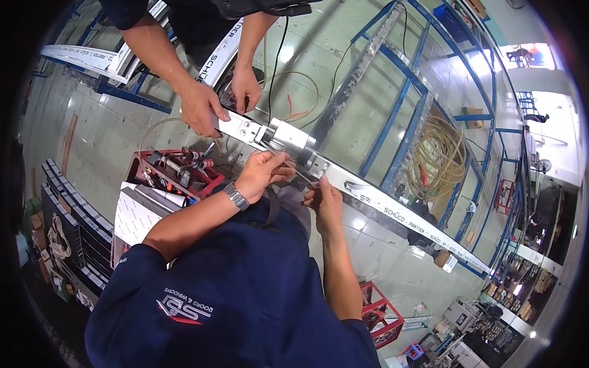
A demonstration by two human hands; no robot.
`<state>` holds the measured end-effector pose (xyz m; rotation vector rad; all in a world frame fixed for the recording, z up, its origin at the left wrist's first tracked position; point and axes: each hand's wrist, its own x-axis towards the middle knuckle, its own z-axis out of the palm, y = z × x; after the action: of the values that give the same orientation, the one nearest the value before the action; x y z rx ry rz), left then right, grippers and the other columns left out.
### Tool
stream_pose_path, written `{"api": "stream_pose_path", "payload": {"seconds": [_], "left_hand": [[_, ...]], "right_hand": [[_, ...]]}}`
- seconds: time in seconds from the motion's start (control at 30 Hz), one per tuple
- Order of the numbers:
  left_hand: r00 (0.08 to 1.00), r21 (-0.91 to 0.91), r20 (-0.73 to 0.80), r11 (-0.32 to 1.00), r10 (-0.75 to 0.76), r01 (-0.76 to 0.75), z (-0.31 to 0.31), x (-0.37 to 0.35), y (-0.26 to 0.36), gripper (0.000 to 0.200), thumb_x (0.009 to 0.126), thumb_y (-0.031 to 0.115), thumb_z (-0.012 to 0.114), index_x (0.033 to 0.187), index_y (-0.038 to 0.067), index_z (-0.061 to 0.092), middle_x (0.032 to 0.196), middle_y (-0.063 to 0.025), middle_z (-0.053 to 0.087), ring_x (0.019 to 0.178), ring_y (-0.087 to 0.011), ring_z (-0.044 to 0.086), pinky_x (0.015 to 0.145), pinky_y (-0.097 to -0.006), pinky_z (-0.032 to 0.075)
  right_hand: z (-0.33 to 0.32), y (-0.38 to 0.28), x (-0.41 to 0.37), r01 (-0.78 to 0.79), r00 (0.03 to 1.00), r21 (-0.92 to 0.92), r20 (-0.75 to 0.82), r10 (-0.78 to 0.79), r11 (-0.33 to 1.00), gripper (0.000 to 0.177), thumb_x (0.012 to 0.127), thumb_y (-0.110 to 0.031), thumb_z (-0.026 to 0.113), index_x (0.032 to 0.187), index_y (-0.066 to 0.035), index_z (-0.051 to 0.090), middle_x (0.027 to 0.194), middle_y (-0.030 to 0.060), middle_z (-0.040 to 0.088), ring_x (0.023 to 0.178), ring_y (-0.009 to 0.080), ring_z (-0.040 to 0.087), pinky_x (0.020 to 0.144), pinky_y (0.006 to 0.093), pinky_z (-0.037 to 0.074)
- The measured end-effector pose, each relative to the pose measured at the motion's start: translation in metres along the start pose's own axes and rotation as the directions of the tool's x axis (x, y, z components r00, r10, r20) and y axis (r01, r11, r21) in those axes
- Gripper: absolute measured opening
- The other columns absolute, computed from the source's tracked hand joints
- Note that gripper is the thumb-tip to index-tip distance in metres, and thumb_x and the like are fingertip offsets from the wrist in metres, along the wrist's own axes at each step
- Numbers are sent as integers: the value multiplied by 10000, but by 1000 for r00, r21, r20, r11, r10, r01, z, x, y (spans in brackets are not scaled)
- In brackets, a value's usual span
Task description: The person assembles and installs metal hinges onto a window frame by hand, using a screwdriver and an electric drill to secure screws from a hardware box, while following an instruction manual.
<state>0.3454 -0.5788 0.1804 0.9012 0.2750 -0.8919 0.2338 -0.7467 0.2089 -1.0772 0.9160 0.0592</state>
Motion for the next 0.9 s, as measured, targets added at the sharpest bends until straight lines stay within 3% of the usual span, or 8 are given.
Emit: {"api": "stream_pose_path", "payload": {"seconds": [0.27,0.57,0.77,0.87,0.9], "left_hand": [[1000,-36,-9,999,13,-13,1,-1,-5,225,1033,198,557,1106,0,635,1011,-119,723,847,-191,731,760,-298,583],[998,-39,-50,999,30,-32,10,-4,-2,219,1022,207,575,1052,0,643,971,-124,725,836,-196,735,749,-306,589],[996,-60,-78,997,43,-47,17,-7,-1,209,1020,202,577,1057,4,635,982,-120,721,824,-194,734,748,-305,589],[998,0,-46,999,52,-52,8,-4,-8,218,1022,218,575,1075,12,625,990,-111,711,863,-200,729,761,-316,588],[998,7,-44,999,52,-52,7,-4,-14,225,1023,230,574,1081,17,622,989,-106,707,879,-203,726,764,-320,586]], "right_hand": [[-7,12,4,-2,1000,-36,20,3,999,406,1030,-428,533,918,-48,615,644,58,603,514,155,576,564,322,527],[-9,-4,4,-88,993,-28,74,90,996,398,1023,-443,533,912,-65,587,585,38,549,464,147,484,552,338,462],[-13,-9,7,-156,983,81,109,147,984,389,1019,-464,533,951,-81,552,592,36,551,470,147,481,547,333,449],[-11,-8,4,-145,982,5,126,143,989,399,1024,-465,523,941,-75,546,615,42,563,495,152,501,546,329,445],[-16,-1,2,-106,984,-70,133,115,992,420,1028,-458,519,1034,-41,575,673,51,588,540,157,532,583,329,475]]}}
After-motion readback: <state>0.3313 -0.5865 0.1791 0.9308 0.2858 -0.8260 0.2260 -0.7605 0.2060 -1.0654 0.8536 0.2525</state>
